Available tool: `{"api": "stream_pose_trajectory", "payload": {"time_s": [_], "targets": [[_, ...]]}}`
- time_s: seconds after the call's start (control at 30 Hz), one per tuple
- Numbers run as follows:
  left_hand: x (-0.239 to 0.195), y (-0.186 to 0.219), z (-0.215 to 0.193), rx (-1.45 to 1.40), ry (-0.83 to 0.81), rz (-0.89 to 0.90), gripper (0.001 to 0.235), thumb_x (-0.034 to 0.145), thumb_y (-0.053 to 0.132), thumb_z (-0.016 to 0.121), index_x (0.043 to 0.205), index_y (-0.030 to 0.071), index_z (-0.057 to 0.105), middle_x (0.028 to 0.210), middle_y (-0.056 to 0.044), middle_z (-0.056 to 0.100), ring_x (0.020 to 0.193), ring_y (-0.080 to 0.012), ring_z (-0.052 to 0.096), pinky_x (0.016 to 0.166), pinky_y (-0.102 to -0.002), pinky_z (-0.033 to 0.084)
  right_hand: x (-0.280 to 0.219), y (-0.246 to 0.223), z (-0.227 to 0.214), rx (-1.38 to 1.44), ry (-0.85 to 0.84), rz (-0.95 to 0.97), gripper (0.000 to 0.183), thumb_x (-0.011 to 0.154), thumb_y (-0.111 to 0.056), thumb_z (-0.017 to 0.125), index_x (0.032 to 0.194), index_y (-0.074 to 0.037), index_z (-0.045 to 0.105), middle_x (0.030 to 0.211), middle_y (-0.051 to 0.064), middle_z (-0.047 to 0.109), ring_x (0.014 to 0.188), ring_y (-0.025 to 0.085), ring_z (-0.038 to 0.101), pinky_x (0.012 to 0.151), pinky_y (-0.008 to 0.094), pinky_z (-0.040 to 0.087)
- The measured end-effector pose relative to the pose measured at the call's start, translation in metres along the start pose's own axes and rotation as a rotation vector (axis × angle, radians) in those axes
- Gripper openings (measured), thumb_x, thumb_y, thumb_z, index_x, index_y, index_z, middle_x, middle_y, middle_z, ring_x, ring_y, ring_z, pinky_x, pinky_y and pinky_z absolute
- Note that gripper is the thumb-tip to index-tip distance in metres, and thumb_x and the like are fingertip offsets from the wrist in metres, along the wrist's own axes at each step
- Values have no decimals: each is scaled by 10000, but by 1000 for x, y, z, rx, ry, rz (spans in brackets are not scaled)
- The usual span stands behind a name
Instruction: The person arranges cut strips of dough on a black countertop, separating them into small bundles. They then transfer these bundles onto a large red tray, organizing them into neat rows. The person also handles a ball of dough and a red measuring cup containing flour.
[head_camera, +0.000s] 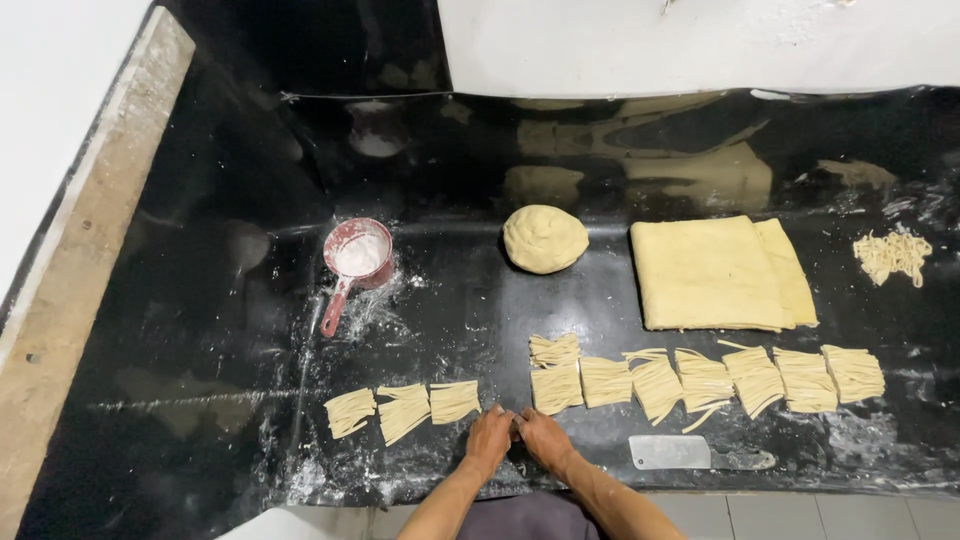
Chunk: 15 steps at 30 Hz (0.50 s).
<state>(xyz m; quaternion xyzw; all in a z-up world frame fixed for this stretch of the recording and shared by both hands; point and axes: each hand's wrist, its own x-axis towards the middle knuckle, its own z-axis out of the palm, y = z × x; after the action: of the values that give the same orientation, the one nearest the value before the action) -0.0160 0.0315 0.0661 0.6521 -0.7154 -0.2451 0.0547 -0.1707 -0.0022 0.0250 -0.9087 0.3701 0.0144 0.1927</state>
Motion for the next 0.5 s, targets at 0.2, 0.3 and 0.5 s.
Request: {"api": "stream_pose_trajectory", "payload": {"time_s": [0.2, 0.3, 0.5], "targets": [[4, -5, 6, 0, 38, 50, 315, 754, -149, 619, 971, 65, 698, 1047, -191, 661, 860, -453, 669, 716, -569, 552, 6, 7, 5, -52, 2, 27, 156, 884, 15, 586, 992, -14, 695, 876, 178, 669, 739, 401, 692, 577, 525, 582], [17, -11, 19, 44, 16, 29, 193, 811, -90, 582, 886, 70, 659, 933, -199, 657, 782, -487, 665, 666, -592, 532, 11, 11, 13, -106, -22, 28, 171, 844, 35, 607, 938, -25, 737, 911, 169, 709, 750, 366, 725, 579, 476, 606], [25, -13, 20, -24, -17, -18, 189, 850, -21, 528, 939, 84, 657, 942, -201, 648, 828, -492, 647, 724, -603, 516, 16, 9, 14, -61, -47, 116, 190, 799, 46, 586, 917, -33, 711, 855, 154, 693, 715, 398, 715, 582, 511, 588]]}}
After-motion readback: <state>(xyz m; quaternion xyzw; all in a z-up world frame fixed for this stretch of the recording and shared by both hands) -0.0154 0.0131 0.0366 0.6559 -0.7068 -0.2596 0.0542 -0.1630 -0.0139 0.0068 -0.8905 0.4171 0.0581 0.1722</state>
